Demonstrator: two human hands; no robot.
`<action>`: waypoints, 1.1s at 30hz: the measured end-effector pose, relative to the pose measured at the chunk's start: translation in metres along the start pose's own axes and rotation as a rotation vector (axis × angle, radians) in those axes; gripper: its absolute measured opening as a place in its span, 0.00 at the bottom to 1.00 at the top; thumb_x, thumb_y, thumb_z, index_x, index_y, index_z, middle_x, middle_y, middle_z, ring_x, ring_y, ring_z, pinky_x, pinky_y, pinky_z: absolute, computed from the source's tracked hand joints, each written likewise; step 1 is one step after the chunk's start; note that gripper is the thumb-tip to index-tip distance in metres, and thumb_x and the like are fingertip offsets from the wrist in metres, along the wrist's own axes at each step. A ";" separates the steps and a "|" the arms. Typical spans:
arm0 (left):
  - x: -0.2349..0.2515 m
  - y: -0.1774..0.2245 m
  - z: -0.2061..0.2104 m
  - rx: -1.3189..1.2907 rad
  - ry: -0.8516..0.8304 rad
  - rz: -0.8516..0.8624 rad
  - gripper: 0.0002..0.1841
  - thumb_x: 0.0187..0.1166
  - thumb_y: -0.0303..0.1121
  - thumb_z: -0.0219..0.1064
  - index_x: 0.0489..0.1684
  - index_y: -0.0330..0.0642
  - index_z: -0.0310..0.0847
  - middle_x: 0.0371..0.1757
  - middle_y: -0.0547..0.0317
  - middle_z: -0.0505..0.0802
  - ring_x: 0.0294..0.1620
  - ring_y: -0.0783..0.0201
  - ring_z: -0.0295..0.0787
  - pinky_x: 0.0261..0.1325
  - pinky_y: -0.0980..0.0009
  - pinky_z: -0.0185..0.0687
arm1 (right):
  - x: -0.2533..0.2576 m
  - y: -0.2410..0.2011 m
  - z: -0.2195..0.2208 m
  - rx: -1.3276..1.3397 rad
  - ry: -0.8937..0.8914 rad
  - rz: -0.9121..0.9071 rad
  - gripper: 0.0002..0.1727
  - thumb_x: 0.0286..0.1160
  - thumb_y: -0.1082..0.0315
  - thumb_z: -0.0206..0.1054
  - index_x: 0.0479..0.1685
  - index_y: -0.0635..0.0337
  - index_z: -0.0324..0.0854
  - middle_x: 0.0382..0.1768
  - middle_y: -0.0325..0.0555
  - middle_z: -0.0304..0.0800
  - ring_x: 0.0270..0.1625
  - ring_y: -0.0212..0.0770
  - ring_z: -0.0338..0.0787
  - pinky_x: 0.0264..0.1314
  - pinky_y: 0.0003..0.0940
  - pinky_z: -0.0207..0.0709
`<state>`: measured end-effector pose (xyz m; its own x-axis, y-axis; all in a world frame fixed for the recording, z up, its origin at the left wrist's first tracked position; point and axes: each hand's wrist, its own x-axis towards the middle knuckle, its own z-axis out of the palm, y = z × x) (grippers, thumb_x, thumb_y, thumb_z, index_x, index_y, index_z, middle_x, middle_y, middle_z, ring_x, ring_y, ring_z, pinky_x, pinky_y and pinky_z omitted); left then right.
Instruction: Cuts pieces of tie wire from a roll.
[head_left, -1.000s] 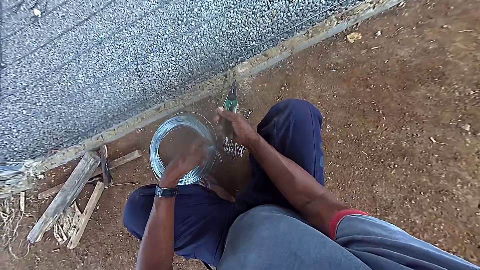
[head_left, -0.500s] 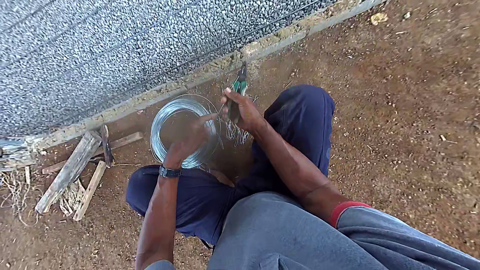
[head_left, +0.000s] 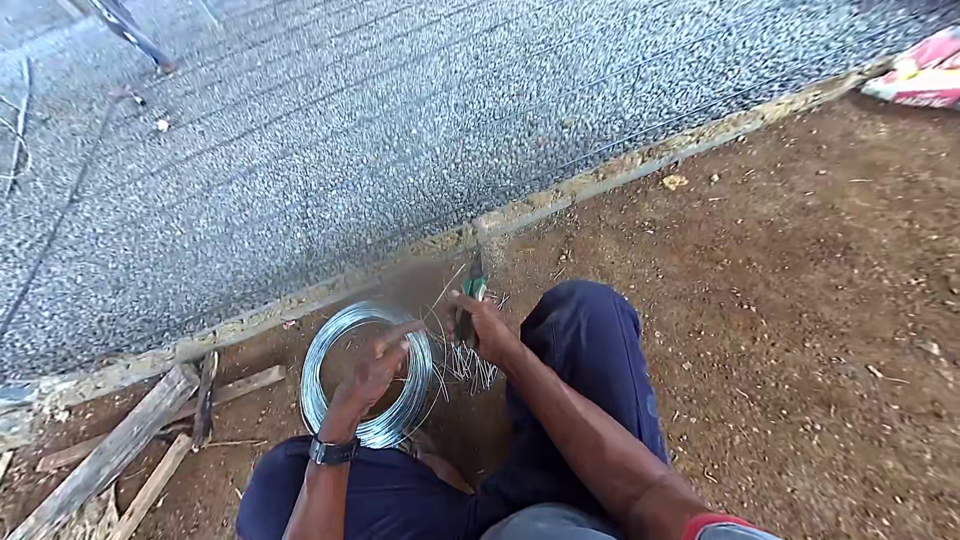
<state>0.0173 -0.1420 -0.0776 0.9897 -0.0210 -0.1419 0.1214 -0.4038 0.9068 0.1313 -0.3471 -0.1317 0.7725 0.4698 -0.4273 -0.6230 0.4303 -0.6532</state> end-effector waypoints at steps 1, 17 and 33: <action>-0.002 0.003 -0.004 -0.009 0.031 -0.009 0.21 0.88 0.33 0.54 0.75 0.55 0.83 0.68 0.69 0.89 0.33 0.74 0.79 0.36 0.74 0.75 | -0.001 0.003 0.000 -0.017 0.051 0.027 0.19 0.90 0.58 0.60 0.59 0.69 0.76 0.37 0.55 0.91 0.25 0.44 0.88 0.28 0.39 0.87; -0.012 0.014 -0.035 -0.093 0.245 0.004 0.19 0.88 0.35 0.59 0.73 0.56 0.85 0.62 0.68 0.91 0.30 0.72 0.77 0.30 0.76 0.69 | -0.011 0.015 -0.002 -0.261 0.002 0.147 0.20 0.89 0.60 0.61 0.72 0.60 0.73 0.43 0.54 0.93 0.28 0.48 0.92 0.28 0.41 0.88; -0.011 0.010 -0.039 0.020 0.208 0.007 0.19 0.89 0.36 0.58 0.74 0.57 0.84 0.73 0.70 0.88 0.58 0.71 0.87 0.58 0.71 0.81 | -0.015 0.024 0.000 -0.777 -0.197 -0.103 0.21 0.85 0.54 0.64 0.61 0.64 0.79 0.41 0.49 0.94 0.35 0.44 0.95 0.42 0.43 0.92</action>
<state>0.0103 -0.1101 -0.0518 0.9852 0.1642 -0.0487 0.1149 -0.4229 0.8989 0.1044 -0.3439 -0.1410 0.7405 0.6152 -0.2707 -0.2302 -0.1462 -0.9621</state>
